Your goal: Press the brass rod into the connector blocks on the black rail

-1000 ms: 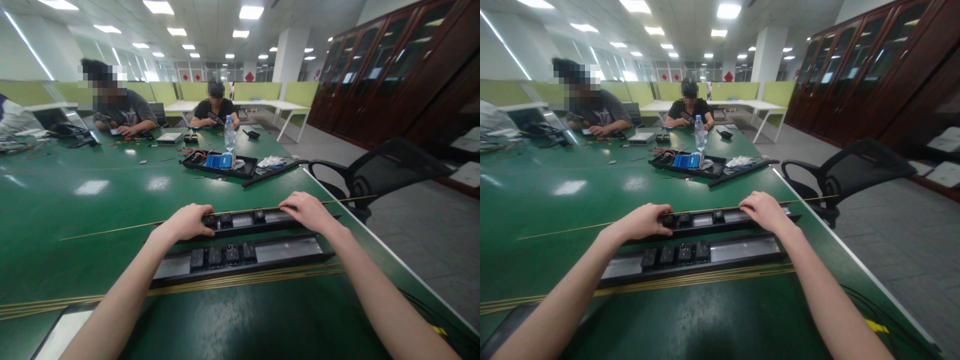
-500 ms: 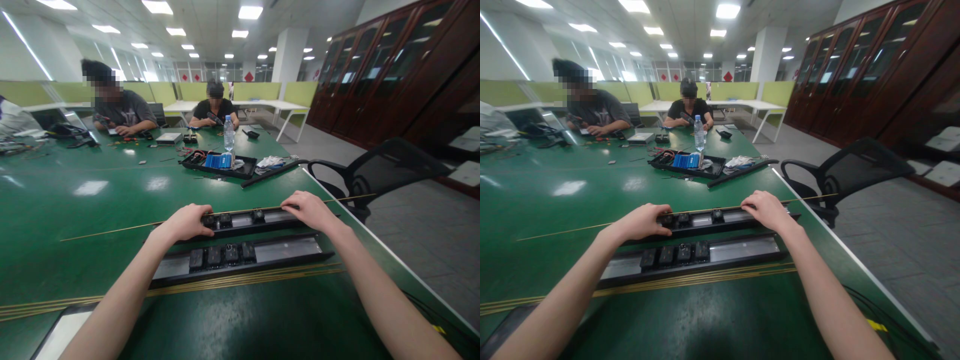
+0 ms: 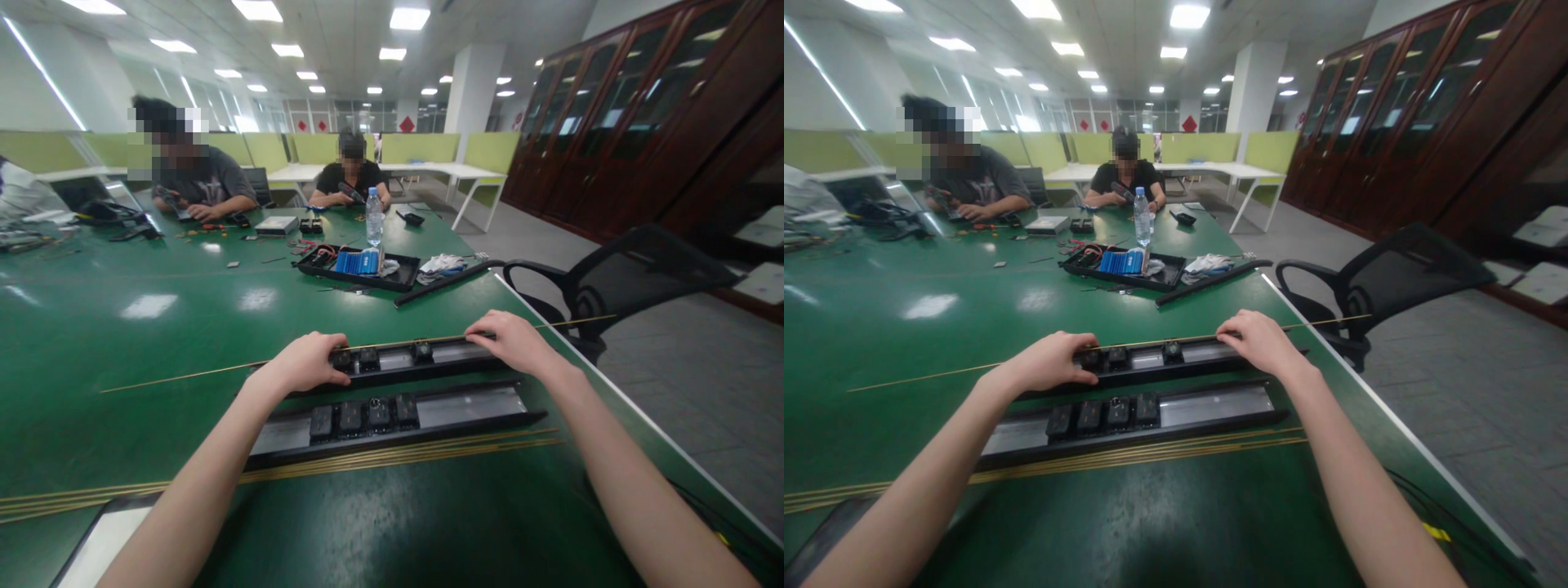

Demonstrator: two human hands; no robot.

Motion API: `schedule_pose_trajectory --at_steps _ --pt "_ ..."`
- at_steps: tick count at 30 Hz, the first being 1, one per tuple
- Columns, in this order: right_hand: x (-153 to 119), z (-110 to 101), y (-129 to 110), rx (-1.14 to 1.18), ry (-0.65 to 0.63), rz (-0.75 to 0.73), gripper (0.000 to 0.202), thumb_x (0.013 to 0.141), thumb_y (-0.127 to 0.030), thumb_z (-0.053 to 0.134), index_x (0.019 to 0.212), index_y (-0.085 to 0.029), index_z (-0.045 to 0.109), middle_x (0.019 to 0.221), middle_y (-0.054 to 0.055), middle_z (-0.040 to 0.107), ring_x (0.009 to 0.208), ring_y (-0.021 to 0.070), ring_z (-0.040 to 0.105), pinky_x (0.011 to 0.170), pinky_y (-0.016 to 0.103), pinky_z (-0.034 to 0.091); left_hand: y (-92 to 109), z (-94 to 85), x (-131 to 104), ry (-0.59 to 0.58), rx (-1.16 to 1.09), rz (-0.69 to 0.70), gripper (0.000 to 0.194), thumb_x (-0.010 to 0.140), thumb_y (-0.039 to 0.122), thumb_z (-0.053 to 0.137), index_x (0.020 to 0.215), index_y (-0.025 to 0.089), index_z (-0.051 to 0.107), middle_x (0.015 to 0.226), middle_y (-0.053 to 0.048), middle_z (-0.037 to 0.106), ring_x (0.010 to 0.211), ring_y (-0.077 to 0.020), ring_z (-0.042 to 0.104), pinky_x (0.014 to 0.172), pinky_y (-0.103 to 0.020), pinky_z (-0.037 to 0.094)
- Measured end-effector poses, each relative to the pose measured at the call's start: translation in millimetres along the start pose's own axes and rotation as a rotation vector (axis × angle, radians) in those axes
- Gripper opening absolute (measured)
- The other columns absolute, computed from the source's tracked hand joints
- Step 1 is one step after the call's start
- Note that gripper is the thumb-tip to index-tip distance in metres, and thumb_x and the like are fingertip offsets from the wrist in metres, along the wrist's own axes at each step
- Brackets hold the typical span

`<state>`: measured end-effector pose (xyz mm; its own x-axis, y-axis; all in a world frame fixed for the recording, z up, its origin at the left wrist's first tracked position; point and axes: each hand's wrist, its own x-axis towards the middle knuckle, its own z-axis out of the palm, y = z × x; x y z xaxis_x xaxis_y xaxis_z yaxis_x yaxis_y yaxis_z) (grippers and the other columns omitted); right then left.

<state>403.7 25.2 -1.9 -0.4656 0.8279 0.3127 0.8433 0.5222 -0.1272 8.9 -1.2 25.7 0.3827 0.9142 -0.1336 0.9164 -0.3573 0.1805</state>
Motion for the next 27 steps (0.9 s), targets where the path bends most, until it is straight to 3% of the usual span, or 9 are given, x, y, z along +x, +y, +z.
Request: schedule_pose_trajectory --at_steps 11,27 --pt "-5 -1 15 -0.036 0.000 0.053 0.020 0.091 -0.036 0.061 0.093 -0.027 0.078 0.091 0.005 0.073 0.083 0.0211 0.068 0.075 0.033 0.052 -1 0.6 1 0.000 -0.001 -0.007 0.052 0.070 0.053 0.076 0.114 0.026 0.067 0.107 -0.009 0.075 0.096 -0.0295 0.069 0.075 -0.032 0.049" --pt "-7 -3 26 0.005 -0.003 0.064 0.021 0.090 -0.037 0.061 0.093 -0.026 0.078 0.092 0.006 0.073 0.085 0.0219 0.067 0.082 0.035 0.054 -1 1.3 2 -0.002 0.006 -0.006 0.053 0.069 0.055 0.075 0.113 0.026 0.067 0.105 -0.008 0.075 0.095 -0.0297 0.070 0.076 -0.033 0.050"
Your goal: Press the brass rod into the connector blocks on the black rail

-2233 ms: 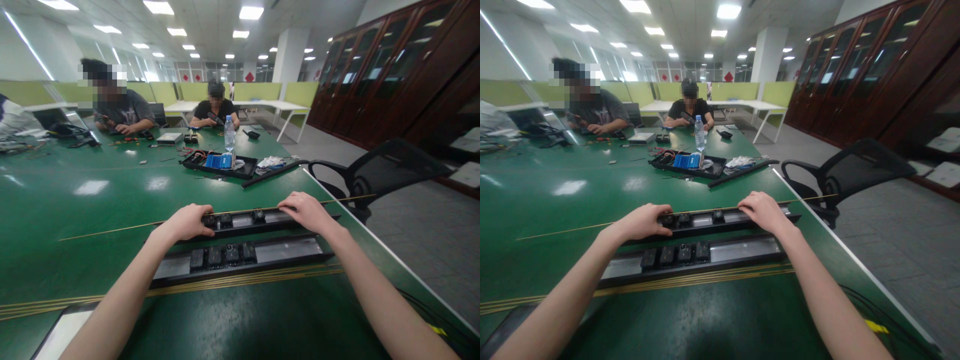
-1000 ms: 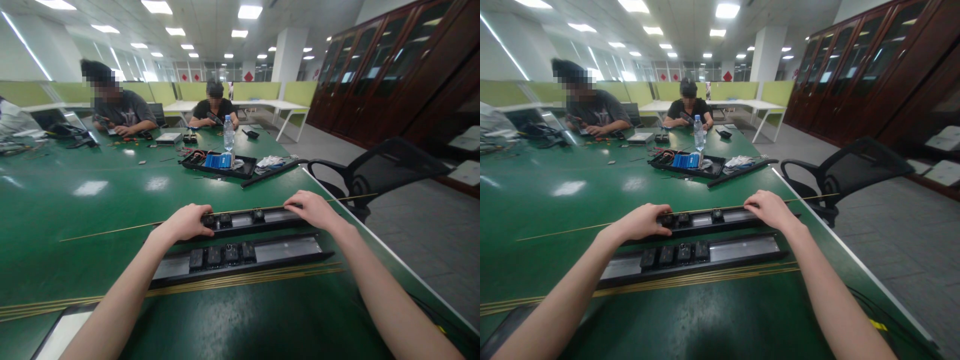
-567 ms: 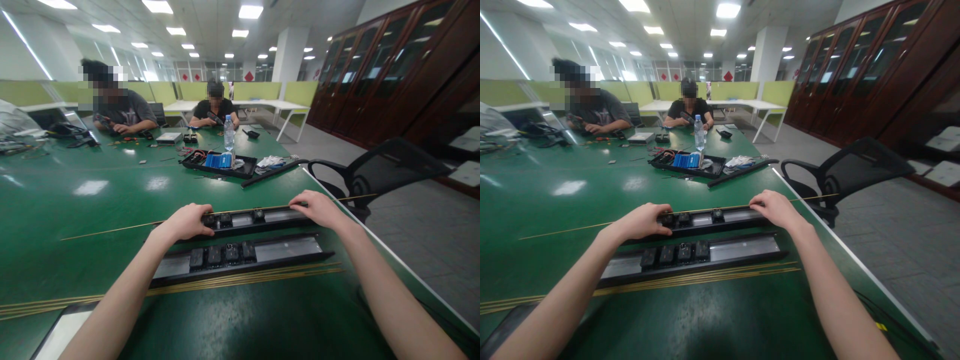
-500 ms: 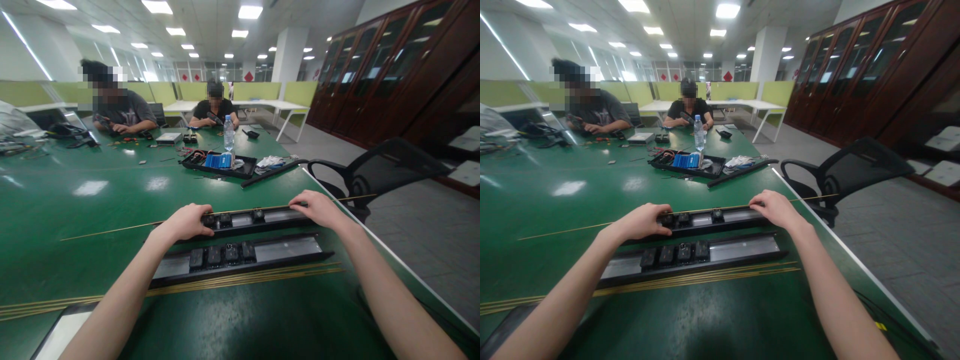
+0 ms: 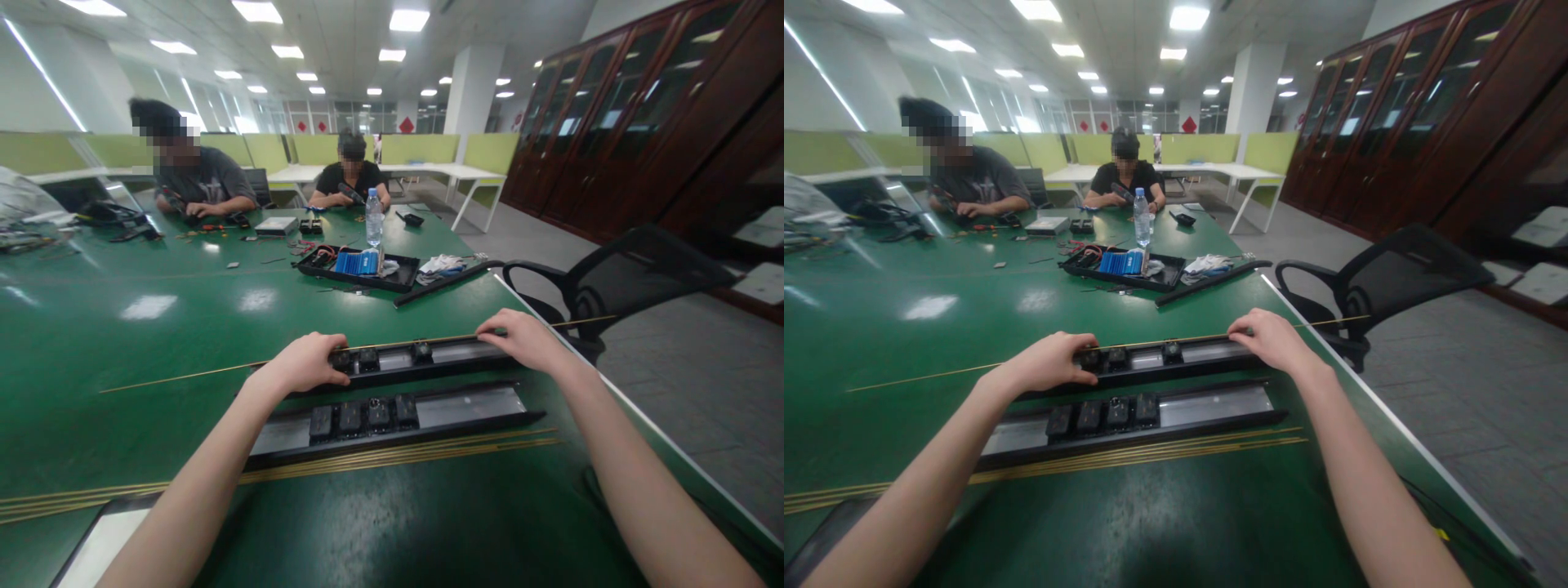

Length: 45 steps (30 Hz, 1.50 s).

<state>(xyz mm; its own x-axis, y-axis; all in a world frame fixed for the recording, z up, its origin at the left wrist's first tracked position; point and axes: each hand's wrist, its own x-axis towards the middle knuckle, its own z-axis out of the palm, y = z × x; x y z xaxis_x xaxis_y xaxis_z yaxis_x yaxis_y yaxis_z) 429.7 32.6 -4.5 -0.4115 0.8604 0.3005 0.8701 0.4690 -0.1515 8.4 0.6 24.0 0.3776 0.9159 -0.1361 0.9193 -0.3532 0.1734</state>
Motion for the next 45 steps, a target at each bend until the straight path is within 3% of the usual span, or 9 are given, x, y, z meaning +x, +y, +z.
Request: schedule_pose_trajectory --at_steps 29,37,45 --pt "-5 -7 14 -0.008 -0.004 0.075 0.026 0.089 -0.044 0.059 0.090 -0.027 0.078 0.091 0.005 0.074 0.086 0.0229 0.067 0.081 0.036 0.052 1 0.3 -1 0.003 0.013 0.004 0.049 0.071 0.052 0.076 0.111 0.026 0.066 0.106 -0.008 0.075 0.094 -0.0288 0.070 0.075 -0.032 0.048" --pt "-15 -10 38 -0.081 0.006 0.173 0.022 0.078 -0.034 0.065 0.095 -0.028 0.078 0.096 0.004 0.074 0.089 0.0241 0.068 0.080 0.037 0.053 0 0.9 -1 0.001 0.012 -0.005 0.051 0.070 0.053 0.076 0.113 0.026 0.066 0.106 -0.008 0.075 0.095 -0.0292 0.069 0.075 -0.033 0.049" --pt "-13 -24 23 -0.119 0.150 0.087 0.034 0.083 -0.025 0.053 0.108 -0.022 0.077 0.105 0.008 0.074 0.102 0.0292 0.066 0.089 0.046 0.055 -1 1.6 -1 0.002 0.005 -0.008 0.052 0.071 0.054 0.075 0.114 0.026 0.065 0.108 -0.008 0.074 0.096 -0.0286 0.069 0.076 -0.032 0.049"
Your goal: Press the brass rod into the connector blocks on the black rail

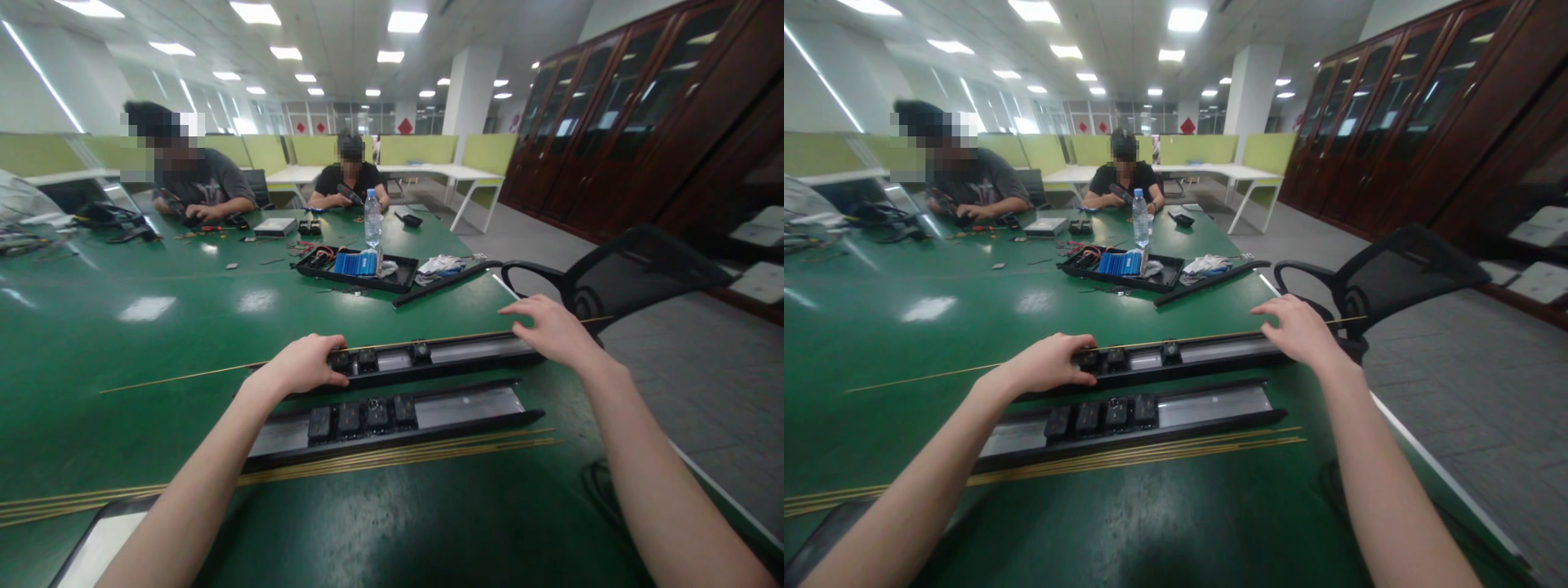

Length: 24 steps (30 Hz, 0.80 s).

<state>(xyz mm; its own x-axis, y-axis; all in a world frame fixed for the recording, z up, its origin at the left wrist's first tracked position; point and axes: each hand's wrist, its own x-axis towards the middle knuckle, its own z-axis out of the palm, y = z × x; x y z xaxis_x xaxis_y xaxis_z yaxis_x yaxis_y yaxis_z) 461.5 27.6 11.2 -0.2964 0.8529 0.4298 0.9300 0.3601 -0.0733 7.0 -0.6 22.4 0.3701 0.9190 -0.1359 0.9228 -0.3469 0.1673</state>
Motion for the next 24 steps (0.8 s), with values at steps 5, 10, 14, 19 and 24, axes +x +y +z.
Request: schedule_pose_trajectory --at_steps 5,10,14,19,24 --pt "6 -3 -16 0.048 0.111 -0.093 0.034 0.087 -0.025 0.054 0.114 -0.022 0.074 0.111 0.008 0.074 0.108 0.0296 0.063 0.095 0.049 0.053 1 0.0 -1 0.004 0.007 0.000 0.051 0.071 0.055 0.073 0.114 0.027 0.065 0.107 -0.008 0.073 0.096 -0.0287 0.068 0.076 -0.032 0.049" --pt "12 0 -35 0.121 0.115 -0.202 0.034 0.091 -0.026 0.053 0.120 -0.020 0.071 0.115 0.009 0.072 0.109 0.0274 0.063 0.098 0.047 0.051 1 -0.3 0 -0.001 0.003 -0.001 0.049 0.071 0.054 0.074 0.112 0.027 0.065 0.108 -0.007 0.074 0.096 -0.0285 0.069 0.076 -0.032 0.048" --pt "13 0 -49 0.159 0.109 -0.220 0.041 0.092 -0.027 0.054 0.132 -0.022 0.064 0.119 0.010 0.071 0.112 0.0276 0.063 0.099 0.047 0.051 1 -0.4 0 0.004 0.005 0.004 0.050 0.070 0.053 0.074 0.112 0.027 0.065 0.108 -0.007 0.074 0.095 -0.0288 0.069 0.075 -0.033 0.049" --pt "12 1 -58 0.181 0.070 -0.182 0.055 0.093 -0.029 0.054 0.147 -0.025 0.049 0.127 0.008 0.068 0.119 0.0269 0.061 0.102 0.047 0.050 2 -0.7 0 0.000 -0.007 0.009 0.047 0.070 0.053 0.075 0.108 0.027 0.066 0.105 -0.007 0.075 0.093 -0.0280 0.070 0.073 -0.031 0.049" --pt "10 7 -61 0.190 -0.006 -0.163 0.057 0.094 -0.032 0.053 0.150 -0.027 0.045 0.130 0.007 0.067 0.119 0.0269 0.062 0.102 0.047 0.051 3 -2.8 -1 0.001 -0.001 -0.002 0.048 0.070 0.053 0.075 0.109 0.026 0.067 0.105 -0.008 0.075 0.094 -0.0288 0.070 0.074 -0.032 0.050"
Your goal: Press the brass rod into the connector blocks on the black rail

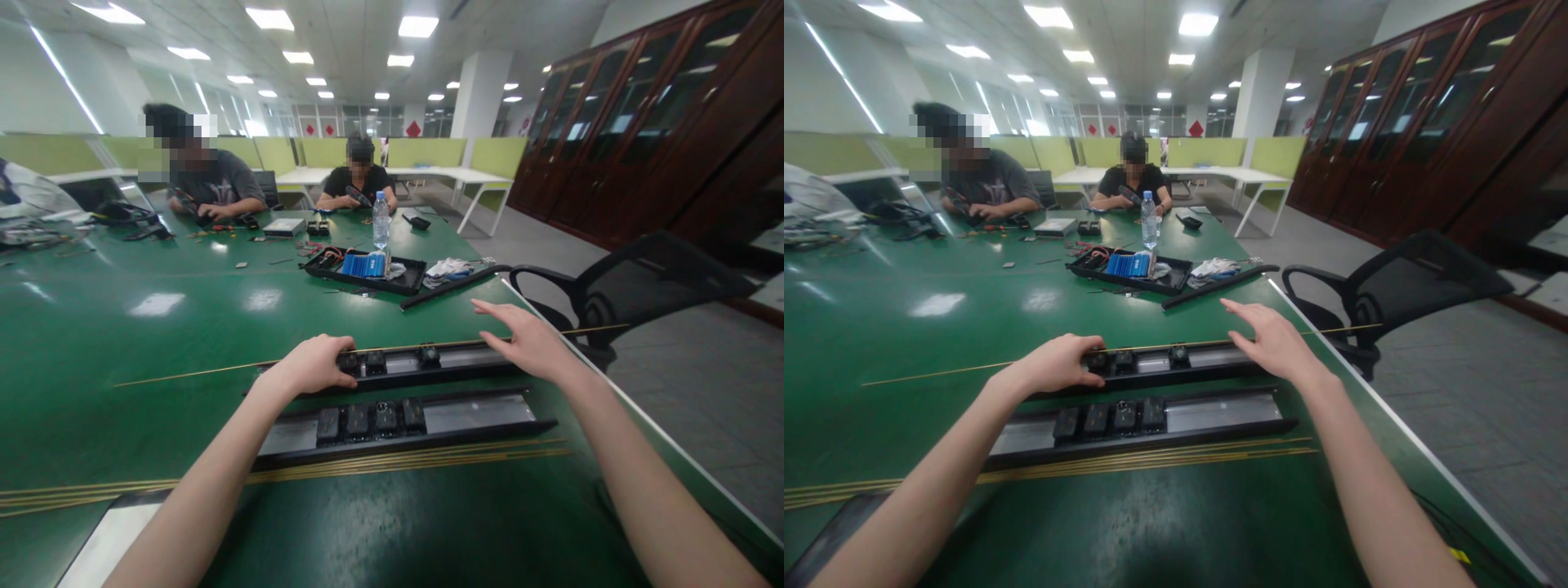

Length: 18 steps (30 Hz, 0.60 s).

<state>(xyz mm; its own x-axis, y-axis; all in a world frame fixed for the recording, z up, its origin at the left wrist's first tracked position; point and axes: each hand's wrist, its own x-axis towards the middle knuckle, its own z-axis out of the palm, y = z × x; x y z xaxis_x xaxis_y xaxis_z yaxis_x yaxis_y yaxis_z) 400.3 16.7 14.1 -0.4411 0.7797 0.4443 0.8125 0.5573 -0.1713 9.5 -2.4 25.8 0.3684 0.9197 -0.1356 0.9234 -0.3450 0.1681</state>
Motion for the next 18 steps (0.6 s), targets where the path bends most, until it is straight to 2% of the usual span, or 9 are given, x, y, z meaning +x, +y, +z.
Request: schedule_pose_trajectory --at_steps 18 --pt "-0.6 4.5 -1.6 0.012 -0.055 0.022 0.055 0.094 -0.035 0.053 0.149 -0.028 0.047 0.126 0.006 0.070 0.114 0.0264 0.066 0.094 0.046 0.055 2.9 -1.8 -1.2 -0.006 0.019 -0.012 0.050 0.071 0.053 0.074 0.112 0.027 0.067 0.108 -0.009 0.074 0.096 -0.0307 0.070 0.075 -0.034 0.051"
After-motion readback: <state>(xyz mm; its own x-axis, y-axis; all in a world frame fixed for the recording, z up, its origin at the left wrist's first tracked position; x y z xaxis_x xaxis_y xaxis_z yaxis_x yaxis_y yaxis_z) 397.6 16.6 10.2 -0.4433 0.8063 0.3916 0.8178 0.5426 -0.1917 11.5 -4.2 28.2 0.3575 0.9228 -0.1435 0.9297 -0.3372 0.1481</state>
